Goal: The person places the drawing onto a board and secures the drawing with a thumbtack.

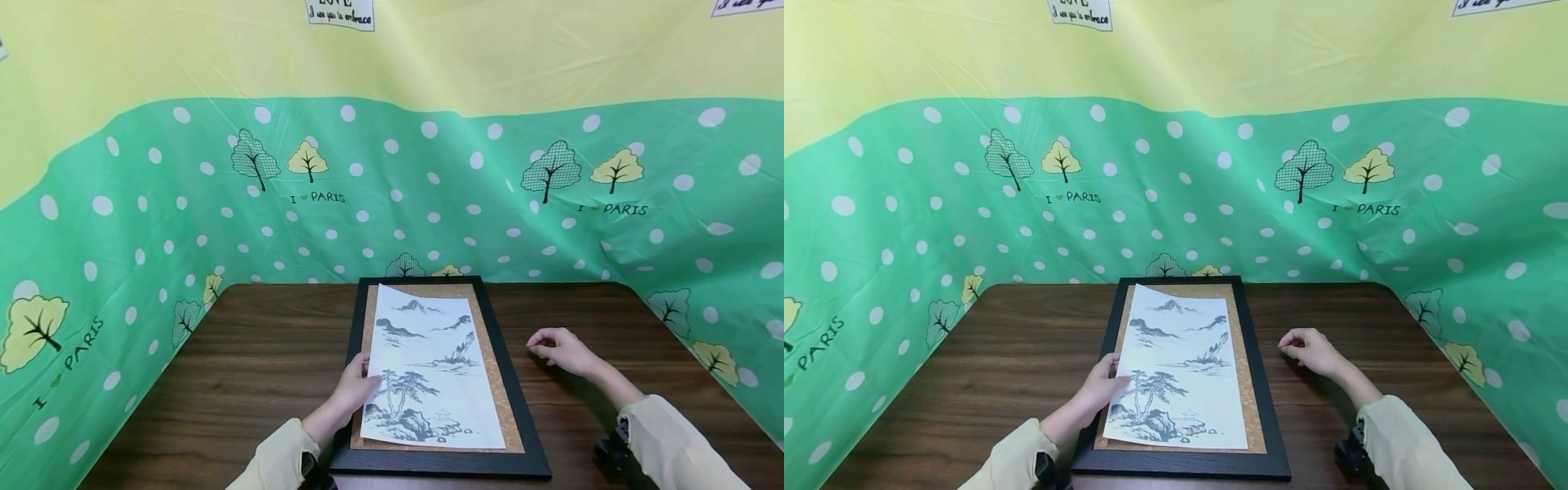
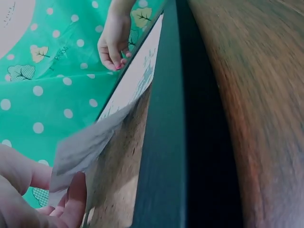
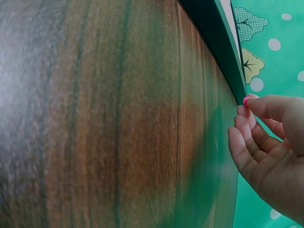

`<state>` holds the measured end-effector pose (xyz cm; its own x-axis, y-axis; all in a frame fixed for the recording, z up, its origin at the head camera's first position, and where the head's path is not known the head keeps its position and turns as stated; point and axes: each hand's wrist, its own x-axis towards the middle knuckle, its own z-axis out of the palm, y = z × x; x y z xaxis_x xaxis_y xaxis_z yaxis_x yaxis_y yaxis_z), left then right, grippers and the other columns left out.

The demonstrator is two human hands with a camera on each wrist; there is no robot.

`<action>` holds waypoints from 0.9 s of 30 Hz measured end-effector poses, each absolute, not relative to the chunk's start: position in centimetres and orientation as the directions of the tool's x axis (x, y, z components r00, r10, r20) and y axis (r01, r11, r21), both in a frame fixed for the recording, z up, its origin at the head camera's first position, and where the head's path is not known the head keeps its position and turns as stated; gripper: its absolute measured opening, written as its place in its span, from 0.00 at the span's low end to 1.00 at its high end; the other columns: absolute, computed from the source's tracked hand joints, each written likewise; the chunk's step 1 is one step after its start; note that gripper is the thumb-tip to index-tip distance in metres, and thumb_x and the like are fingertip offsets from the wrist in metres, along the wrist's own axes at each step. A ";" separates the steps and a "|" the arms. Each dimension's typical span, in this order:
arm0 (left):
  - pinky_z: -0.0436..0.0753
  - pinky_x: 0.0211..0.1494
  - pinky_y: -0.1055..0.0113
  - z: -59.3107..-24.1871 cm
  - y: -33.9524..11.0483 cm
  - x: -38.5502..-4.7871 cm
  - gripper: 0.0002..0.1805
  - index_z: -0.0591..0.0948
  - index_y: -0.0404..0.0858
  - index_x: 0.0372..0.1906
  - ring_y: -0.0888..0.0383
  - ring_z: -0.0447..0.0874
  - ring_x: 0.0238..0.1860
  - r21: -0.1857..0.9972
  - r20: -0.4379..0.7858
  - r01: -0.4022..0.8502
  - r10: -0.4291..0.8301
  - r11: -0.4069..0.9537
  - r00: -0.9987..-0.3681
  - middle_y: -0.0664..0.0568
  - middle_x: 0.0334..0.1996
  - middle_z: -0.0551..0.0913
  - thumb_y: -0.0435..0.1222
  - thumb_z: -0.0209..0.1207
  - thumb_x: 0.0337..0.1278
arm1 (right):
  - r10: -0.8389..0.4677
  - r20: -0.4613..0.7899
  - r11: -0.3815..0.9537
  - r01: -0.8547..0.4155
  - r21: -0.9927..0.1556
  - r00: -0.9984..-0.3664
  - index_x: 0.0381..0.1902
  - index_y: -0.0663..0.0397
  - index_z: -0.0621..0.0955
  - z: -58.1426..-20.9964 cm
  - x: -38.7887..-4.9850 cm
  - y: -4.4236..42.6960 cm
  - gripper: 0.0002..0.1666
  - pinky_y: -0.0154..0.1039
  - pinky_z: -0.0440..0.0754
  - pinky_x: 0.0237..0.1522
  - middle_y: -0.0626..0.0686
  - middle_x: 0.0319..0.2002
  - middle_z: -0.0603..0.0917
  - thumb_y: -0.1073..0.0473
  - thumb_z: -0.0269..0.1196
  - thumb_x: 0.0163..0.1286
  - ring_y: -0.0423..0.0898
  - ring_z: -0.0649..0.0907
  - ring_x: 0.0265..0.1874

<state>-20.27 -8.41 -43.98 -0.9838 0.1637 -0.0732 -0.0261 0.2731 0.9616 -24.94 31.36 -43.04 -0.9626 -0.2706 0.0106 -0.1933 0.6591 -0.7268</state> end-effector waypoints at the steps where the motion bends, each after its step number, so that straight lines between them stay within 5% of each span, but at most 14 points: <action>1: 0.73 0.40 0.63 -43.9 -8.4 -20.3 0.24 0.64 0.24 0.56 0.53 0.73 0.39 0.960 -0.065 -0.018 0.161 0.278 -0.985 0.40 0.42 0.74 0.25 0.53 0.52 | -0.273 0.011 0.659 -0.195 -0.727 -0.962 0.37 0.67 0.78 -43.0 -24.9 31.4 0.07 0.38 0.78 0.28 0.57 0.33 0.78 0.68 0.54 0.64 0.48 0.74 0.29; 18: 0.79 0.36 0.61 -43.5 -12.7 -22.6 0.27 0.65 0.23 0.57 0.52 0.76 0.38 0.931 -0.064 -0.025 0.095 0.363 -0.993 0.34 0.46 0.73 0.27 0.57 0.51 | -0.286 0.044 0.666 -0.232 -0.709 -0.957 0.35 0.68 0.77 -42.5 -24.7 31.6 0.07 0.38 0.78 0.26 0.57 0.31 0.78 0.68 0.53 0.65 0.47 0.74 0.26; 27: 0.74 0.48 0.54 -44.5 -15.2 -25.7 0.29 0.66 0.24 0.58 0.44 0.74 0.47 0.870 -0.005 0.063 0.136 0.488 -0.991 0.33 0.52 0.72 0.28 0.60 0.50 | -0.296 0.008 0.657 -0.209 -0.724 -0.955 0.36 0.67 0.78 -42.0 -24.8 30.8 0.07 0.39 0.78 0.28 0.57 0.32 0.78 0.67 0.55 0.65 0.48 0.74 0.28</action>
